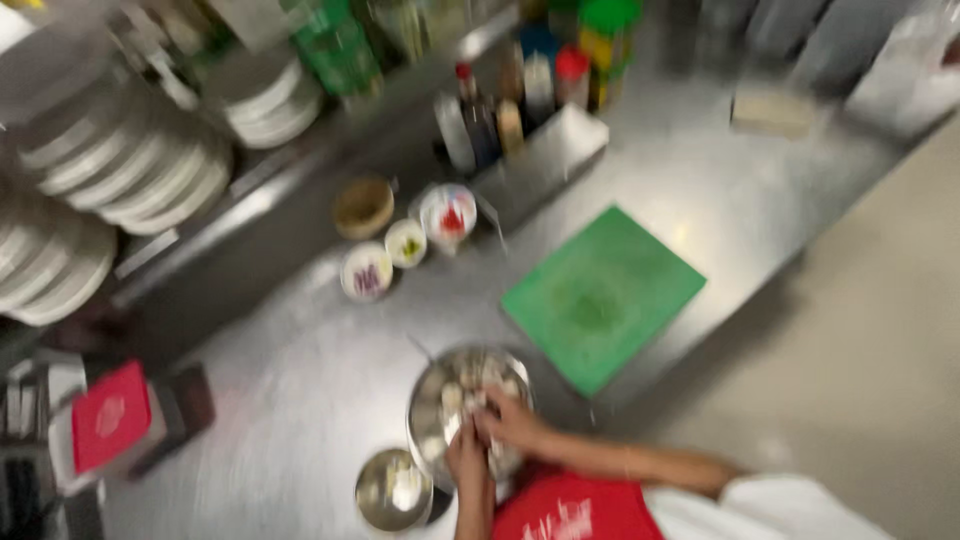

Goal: The person peels garlic cloves using a knife and their hands. They separate the cloves from the bulb, remove the outer skin, and place the peeled cloves into a small metal bowl. The task is performed on a stainless steel countertop in a commercial kitchen.

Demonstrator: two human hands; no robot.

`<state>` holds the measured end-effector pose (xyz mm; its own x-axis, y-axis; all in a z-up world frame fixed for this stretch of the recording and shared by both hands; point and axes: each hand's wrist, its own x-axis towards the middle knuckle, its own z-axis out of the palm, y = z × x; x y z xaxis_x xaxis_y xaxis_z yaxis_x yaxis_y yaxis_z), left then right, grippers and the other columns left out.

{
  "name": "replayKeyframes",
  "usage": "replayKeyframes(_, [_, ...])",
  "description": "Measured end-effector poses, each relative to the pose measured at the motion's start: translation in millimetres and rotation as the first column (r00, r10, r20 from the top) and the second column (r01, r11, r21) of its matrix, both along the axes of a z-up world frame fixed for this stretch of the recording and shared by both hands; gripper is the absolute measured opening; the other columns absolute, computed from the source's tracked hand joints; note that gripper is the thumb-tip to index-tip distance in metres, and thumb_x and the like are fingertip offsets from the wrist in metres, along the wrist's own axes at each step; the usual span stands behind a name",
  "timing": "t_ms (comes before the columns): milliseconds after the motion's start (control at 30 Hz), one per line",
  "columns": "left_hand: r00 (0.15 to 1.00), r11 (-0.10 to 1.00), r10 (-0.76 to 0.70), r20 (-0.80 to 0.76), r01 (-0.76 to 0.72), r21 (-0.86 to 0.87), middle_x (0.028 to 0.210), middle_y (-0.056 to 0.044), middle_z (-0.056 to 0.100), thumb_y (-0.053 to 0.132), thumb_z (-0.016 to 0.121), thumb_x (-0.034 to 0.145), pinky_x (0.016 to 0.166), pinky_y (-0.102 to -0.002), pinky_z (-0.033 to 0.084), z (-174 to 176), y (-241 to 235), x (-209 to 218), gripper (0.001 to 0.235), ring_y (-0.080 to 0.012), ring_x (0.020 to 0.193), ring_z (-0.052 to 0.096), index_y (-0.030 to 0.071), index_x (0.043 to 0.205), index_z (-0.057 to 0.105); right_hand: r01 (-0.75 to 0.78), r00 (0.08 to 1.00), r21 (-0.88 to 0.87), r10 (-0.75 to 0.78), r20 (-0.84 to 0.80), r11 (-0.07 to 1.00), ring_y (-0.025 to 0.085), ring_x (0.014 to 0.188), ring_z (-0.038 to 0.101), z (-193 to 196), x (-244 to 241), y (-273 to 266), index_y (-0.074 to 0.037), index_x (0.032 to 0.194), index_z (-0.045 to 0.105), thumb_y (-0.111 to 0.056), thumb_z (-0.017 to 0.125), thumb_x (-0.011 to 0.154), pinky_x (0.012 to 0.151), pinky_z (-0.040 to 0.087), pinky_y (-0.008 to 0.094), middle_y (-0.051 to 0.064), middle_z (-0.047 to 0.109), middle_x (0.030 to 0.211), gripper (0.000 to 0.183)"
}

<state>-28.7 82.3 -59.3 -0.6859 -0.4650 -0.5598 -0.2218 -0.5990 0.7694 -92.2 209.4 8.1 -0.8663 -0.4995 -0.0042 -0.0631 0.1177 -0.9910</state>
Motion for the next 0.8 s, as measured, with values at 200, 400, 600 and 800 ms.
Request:
replayKeyframes(200, [0.977, 0.999, 0.027, -0.211, -0.021, 0.034, 0.069, -0.001, 0.057, 0.027, 0.066, 0.101, 0.052, -0.024, 0.039, 4.0, 7.5, 17.3, 0.027, -0.0088, 0.057, 0.049, 0.006, 0.086, 0.061, 0.002, 0.976, -0.098, 0.019, 0.217, 0.995, 0.008, 0.070, 0.060, -11.6, 19.5, 7.1, -0.011, 0.146, 0.054, -0.017, 0.067, 0.097, 0.060, 0.052, 0.025, 0.000, 0.066, 0.089, 0.051])
replayKeyframes(400, [0.997, 0.985, 0.025, -0.072, -0.037, -0.168, 0.066, 0.001, 0.054, 0.031, 0.066, 0.099, 0.048, -0.023, 0.035, 8.7, 2.7, 19.6, 0.029, -0.0085, 0.055, 0.047, 0.010, 0.084, 0.056, 0.014, 0.964, -0.148, 0.026, 0.264, 0.989, 0.004, 0.057, 0.053, 7.7, 15.7, 11.7, -0.011, 0.147, 0.055, -0.010, 0.065, 0.095, 0.051, 0.046, 0.023, -0.003, 0.060, 0.079, 0.053])
replayKeyframes(600, [0.973, 0.988, -0.152, 0.172, 0.156, -0.013, 0.089, 0.003, 0.068, 0.012, 0.058, 0.090, 0.048, -0.022, 0.034, 43.8, -14.6, 9.0, 0.050, -0.0062, 0.057, 0.048, 0.032, 0.136, 0.059, -0.007, 0.976, -0.049, 0.017, 0.219, 0.999, 0.005, 0.054, 0.052, 33.1, -5.2, 7.4, -0.010, 0.146, 0.056, -0.014, 0.070, 0.093, 0.049, 0.045, 0.024, 0.000, 0.060, 0.074, 0.055])
replayKeyframes(800, [0.998, 0.997, -0.045, -0.040, 0.042, -0.071, 0.100, 0.005, 0.074, 0.029, 0.059, 0.097, 0.047, -0.020, 0.036, 60.4, -0.3, 15.0, 0.044, -0.0047, 0.053, 0.041, 0.019, 0.140, 0.063, -0.042, 0.972, -0.066, 0.056, 0.227, 0.997, 0.005, 0.055, 0.055, 37.3, -8.6, 0.9, -0.008, 0.141, 0.056, -0.014, 0.070, 0.091, 0.049, 0.048, 0.024, -0.007, 0.070, 0.094, 0.052])
